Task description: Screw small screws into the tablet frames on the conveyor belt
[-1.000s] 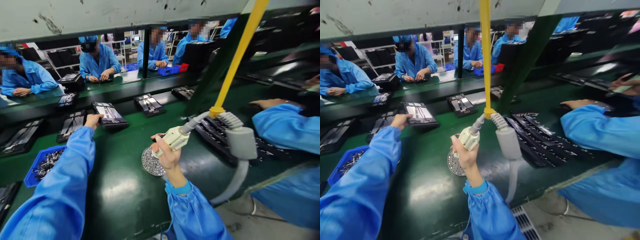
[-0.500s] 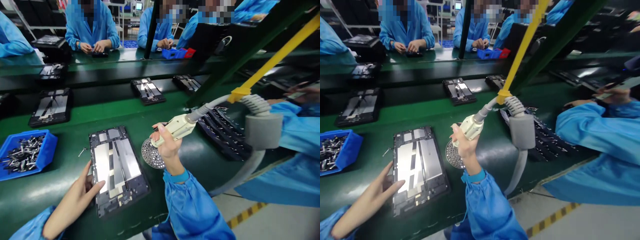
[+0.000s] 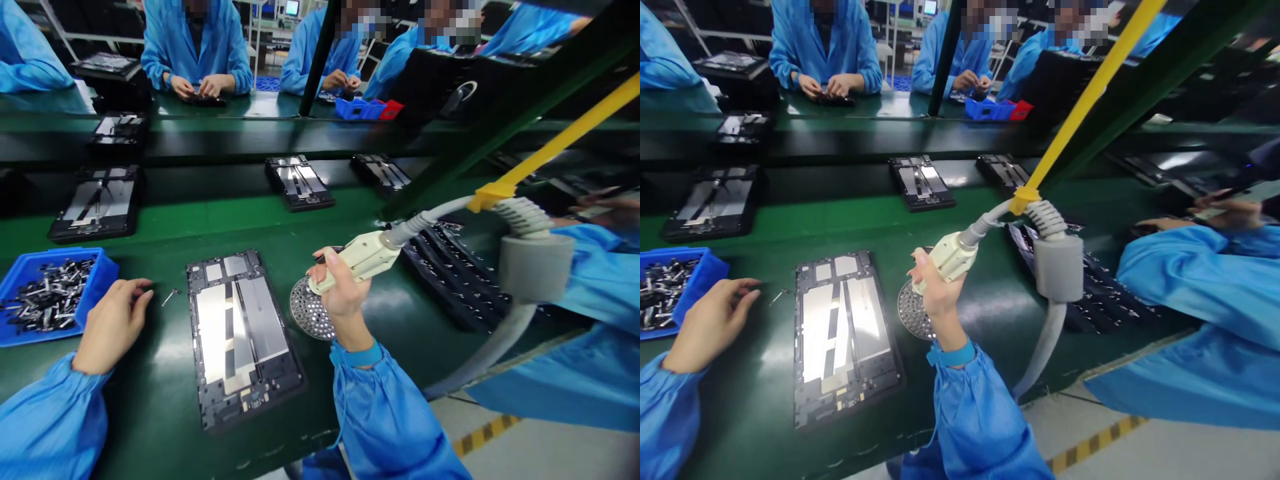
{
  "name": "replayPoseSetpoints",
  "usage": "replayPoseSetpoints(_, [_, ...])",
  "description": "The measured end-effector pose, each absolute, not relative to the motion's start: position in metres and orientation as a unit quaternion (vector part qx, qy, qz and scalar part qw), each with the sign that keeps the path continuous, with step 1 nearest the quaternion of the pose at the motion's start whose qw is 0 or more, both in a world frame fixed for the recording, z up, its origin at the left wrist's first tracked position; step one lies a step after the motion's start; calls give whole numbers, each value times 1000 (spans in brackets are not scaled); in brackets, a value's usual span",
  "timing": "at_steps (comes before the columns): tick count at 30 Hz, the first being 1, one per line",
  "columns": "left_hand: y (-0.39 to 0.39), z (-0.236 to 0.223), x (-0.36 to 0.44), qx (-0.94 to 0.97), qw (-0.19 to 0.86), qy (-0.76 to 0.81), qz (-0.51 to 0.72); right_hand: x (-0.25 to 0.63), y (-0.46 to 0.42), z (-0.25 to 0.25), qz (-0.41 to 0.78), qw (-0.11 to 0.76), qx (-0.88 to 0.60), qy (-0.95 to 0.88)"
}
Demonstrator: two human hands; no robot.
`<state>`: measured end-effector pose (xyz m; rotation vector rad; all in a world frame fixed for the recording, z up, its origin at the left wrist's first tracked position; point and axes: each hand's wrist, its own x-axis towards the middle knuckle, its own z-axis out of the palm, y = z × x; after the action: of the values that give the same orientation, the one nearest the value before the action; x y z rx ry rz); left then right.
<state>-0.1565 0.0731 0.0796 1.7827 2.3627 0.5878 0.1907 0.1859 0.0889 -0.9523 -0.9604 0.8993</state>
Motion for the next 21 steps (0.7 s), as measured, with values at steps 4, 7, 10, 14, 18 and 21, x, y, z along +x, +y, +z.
replayPoseSetpoints(4, [82,64,-157,606,63,767,199,190,184,88,405,679,-430,-436])
replayPoseSetpoints(7, [87,61,-154,601,94,767,205,191,182,88,398,691,-423,-430])
replayPoseSetpoints(10, [92,64,-149,581,131,779,195,193,180,94,403,700,-411,-422])
replayPoseSetpoints(14, [101,71,-139,587,168,770,186,197,158,120,435,692,-367,-445])
replayPoseSetpoints(18, [110,71,-134,620,179,745,171,191,113,148,503,636,-289,-509])
replayPoseSetpoints(21, [112,65,-136,607,192,747,190,182,79,155,561,575,-261,-535])
